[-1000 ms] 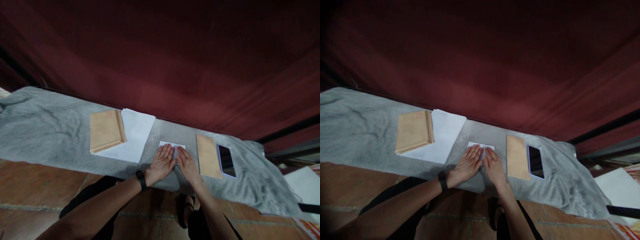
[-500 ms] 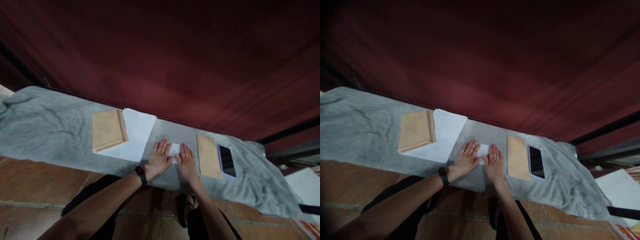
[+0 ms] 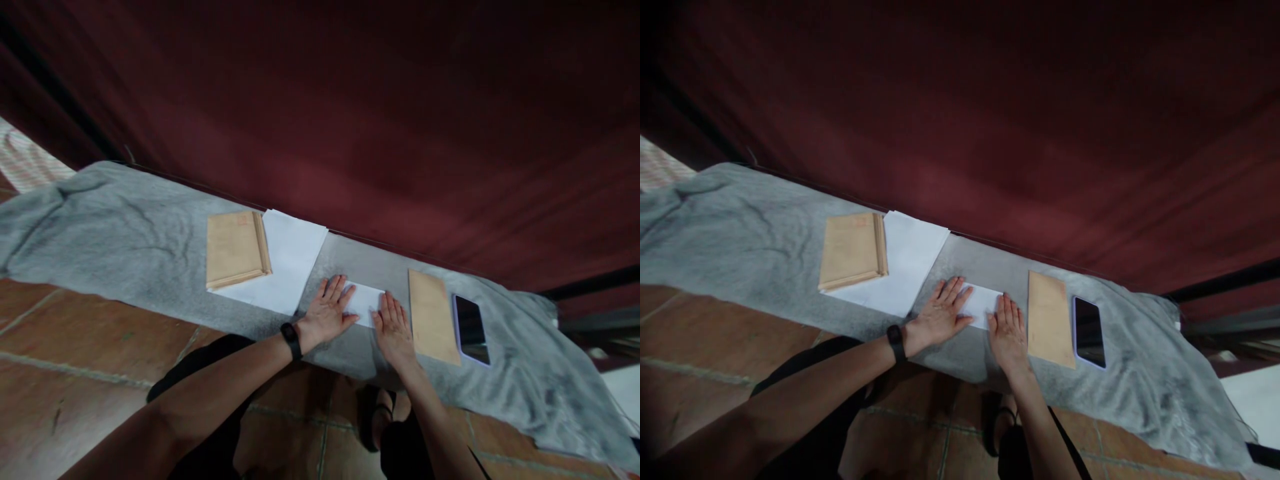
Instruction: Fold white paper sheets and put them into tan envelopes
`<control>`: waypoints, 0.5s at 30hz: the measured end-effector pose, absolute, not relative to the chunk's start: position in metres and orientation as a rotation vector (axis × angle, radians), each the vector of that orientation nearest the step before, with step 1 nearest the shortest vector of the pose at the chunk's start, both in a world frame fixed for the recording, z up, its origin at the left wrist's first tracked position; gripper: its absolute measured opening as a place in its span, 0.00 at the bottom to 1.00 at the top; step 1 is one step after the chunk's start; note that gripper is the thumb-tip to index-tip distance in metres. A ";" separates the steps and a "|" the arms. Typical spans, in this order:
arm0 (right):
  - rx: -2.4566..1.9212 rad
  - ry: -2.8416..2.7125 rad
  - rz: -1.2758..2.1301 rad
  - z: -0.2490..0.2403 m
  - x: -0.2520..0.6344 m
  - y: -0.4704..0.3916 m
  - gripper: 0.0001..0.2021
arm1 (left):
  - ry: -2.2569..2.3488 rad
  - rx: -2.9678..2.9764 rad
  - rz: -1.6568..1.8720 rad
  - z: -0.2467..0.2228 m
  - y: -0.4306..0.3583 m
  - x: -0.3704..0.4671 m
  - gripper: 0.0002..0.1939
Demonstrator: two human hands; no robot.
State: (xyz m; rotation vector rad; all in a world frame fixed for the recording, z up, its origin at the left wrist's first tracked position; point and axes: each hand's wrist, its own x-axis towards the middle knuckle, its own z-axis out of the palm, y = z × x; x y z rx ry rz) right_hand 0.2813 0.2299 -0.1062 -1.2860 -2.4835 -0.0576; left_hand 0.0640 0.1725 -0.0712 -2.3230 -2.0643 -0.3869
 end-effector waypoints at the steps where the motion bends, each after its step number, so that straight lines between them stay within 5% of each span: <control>1: -1.288 -2.480 -0.055 -0.107 0.282 0.230 0.29 | -2.058 -2.330 -0.388 -0.071 0.172 0.063 0.38; 15: -1.285 -2.466 0.011 -0.112 0.292 0.229 0.29 | -2.050 -2.327 -0.371 -0.069 0.165 0.055 0.35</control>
